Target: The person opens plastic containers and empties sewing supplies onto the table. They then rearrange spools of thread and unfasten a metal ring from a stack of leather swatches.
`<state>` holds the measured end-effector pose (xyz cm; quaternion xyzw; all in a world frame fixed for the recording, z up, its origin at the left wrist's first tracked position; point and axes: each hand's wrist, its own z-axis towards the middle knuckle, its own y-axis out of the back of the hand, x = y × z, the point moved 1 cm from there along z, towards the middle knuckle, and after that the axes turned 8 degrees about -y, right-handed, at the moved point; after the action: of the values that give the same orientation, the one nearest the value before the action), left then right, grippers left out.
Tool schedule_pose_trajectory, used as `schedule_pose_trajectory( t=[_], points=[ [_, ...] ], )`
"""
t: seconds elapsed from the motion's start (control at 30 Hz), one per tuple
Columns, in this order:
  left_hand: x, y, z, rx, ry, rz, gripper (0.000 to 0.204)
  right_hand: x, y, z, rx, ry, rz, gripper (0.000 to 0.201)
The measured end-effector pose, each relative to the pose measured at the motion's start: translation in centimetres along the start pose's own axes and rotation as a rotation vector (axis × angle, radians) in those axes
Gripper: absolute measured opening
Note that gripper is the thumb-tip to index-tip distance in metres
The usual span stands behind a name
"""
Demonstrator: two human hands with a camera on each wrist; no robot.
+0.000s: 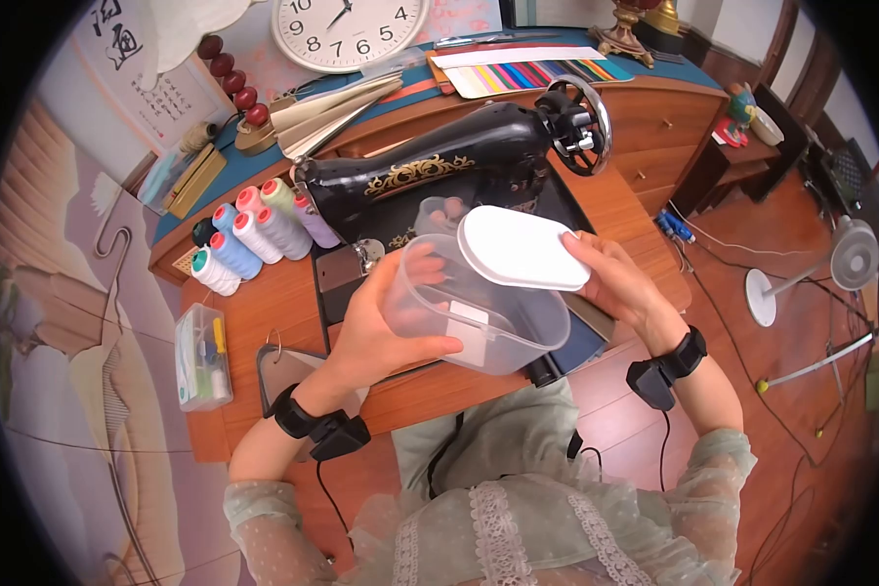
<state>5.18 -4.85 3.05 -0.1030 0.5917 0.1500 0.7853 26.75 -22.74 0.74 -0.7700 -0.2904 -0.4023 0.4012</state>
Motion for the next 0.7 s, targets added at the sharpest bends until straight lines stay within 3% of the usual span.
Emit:
schedule_pose_trajectory(
  t=[0.07,0.2,0.27,0.3,0.37,0.43,0.5,0.7],
  points=[
    [-0.3,-1.0,0.6,0.048,0.006,-0.04,0.091,0.4,-0.1,-0.9,0.073,-0.022,0.005,0.046],
    [0.1,-2.6,2.1,0.091,-0.068,-0.039,0.091,0.1,0.9,-2.3,0.046,-0.033,0.09,0.044],
    [0.3,-3.4,3.0,0.147,-0.162,0.061,0.092,0.2,0.7,-3.1,-0.067,0.132,0.286,0.043],
    [0.1,-3.7,3.5,0.145,-0.164,0.058,0.092,-0.1,0.9,-3.3,-0.068,0.131,0.281,0.043],
    [-0.4,-4.6,4.8,0.25,-0.307,0.368,0.092,-0.5,2.1,-3.8,-0.266,0.352,0.32,0.043],
    [0.2,-5.5,5.5,0.253,-0.331,0.353,0.096,-0.4,3.3,-4.7,-0.286,0.36,0.365,0.041],
    [-0.5,-6.4,6.0,0.229,-0.007,0.139,0.101,0.4,3.9,-5.8,-0.44,0.487,0.323,0.04],
    [1.0,-7.6,6.3,0.275,0.058,0.001,0.089,0.8,8.6,-6.8,-0.525,0.595,0.359,0.035]
  ],
)
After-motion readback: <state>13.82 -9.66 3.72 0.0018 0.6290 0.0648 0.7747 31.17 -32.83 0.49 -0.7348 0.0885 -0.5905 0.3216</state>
